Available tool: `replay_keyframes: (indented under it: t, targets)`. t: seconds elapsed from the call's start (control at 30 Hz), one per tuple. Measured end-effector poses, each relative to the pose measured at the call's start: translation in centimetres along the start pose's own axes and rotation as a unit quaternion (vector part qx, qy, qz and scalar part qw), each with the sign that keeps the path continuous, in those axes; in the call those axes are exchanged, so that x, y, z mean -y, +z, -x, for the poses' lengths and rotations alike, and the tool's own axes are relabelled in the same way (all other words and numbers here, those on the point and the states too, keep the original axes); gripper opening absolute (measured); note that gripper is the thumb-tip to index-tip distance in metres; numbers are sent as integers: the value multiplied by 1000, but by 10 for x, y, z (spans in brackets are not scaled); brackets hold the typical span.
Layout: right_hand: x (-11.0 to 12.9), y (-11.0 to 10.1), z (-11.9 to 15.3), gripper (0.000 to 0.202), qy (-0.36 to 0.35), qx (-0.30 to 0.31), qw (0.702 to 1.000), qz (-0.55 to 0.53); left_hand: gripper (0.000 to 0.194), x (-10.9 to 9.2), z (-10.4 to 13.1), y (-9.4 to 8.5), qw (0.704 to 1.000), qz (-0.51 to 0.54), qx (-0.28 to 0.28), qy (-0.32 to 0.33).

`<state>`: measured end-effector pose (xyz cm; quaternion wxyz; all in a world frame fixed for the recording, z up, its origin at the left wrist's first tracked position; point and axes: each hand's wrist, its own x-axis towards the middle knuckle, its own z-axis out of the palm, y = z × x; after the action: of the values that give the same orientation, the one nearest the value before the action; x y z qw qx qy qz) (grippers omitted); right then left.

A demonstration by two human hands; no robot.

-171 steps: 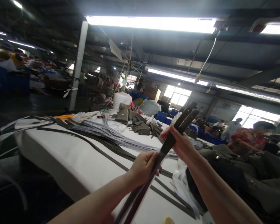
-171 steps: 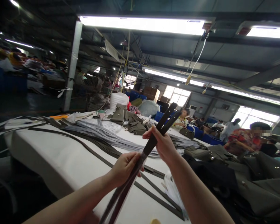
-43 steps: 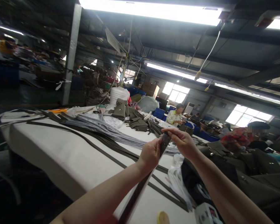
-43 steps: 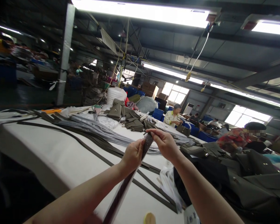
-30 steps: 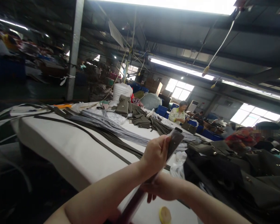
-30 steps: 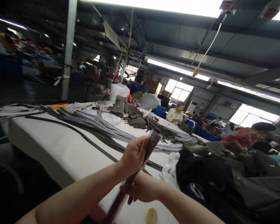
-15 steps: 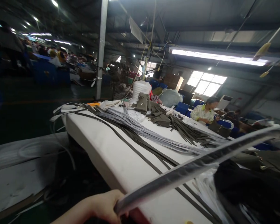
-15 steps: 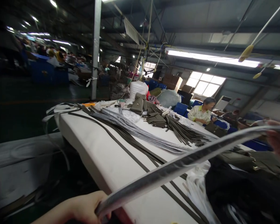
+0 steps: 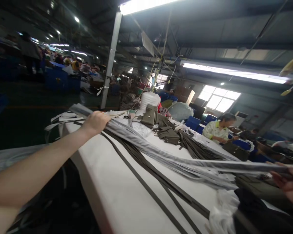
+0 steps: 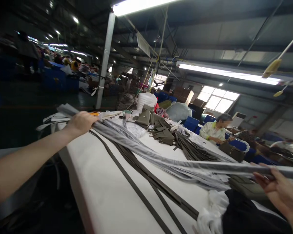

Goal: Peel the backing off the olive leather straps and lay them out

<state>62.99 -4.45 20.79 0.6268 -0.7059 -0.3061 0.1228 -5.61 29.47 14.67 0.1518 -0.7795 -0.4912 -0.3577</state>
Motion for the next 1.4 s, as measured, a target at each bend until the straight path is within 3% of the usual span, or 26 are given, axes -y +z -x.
replay_keyframes:
  t: [0.1, 0.13, 0.2, 0.3, 0.37, 0.47, 0.53, 0.7, 0.87, 1.0, 1.1, 1.2, 1.4]
  targets:
    - [-1, 34, -13, 57, 102, -88, 991, -19, 46, -49, -50, 39, 999, -31, -4, -17]
    - [-7, 44, -9, 54, 126, -86, 988, -7, 48, -67, -51, 54, 999, -34, 0, -17]
    - [-28, 57, 10, 45, 148, -68, 987, 6, 49, -101, -31, 86, 999, -32, 27, 12]
    - [-75, 59, 62, 33, 142, 3, 989, 38, 56, -144, 45, 125, 984, -23, 103, 141]
    - [-103, 49, 108, 37, 114, 54, 988, 92, 56, -165, 108, 138, 973, 12, 138, 184]
    - [-127, 28, 179, 42, 61, 89, 978, 181, 55, -190, 189, 139, 962, 75, 180, 191]
    - [-136, 15, 219, 41, 38, 75, 969, 234, 56, -202, 226, 137, 959, 110, 197, 170]
    - [-166, 9, 303, 35, 9, 28, 944, 329, 65, -215, 269, 141, 962, 127, 225, 89]
    - [-194, 31, 366, 26, -18, 16, 935, 355, 70, -212, 271, 145, 957, 108, 248, 102]
    - [-197, 49, 404, 33, -75, -7, 918, 390, 69, -211, 268, 142, 953, 88, 267, 113]
    - [-195, 64, 419, 47, -141, 55, 875, 460, 68, -212, 267, 139, 952, 82, 273, 110]
    - [-196, 76, 421, 58, -151, 90, 837, 519, 67, -212, 266, 139, 953, 81, 272, 108]
    - [-203, 86, 411, 49, -133, 99, 817, 552, 67, -210, 265, 138, 948, 80, 283, 117]
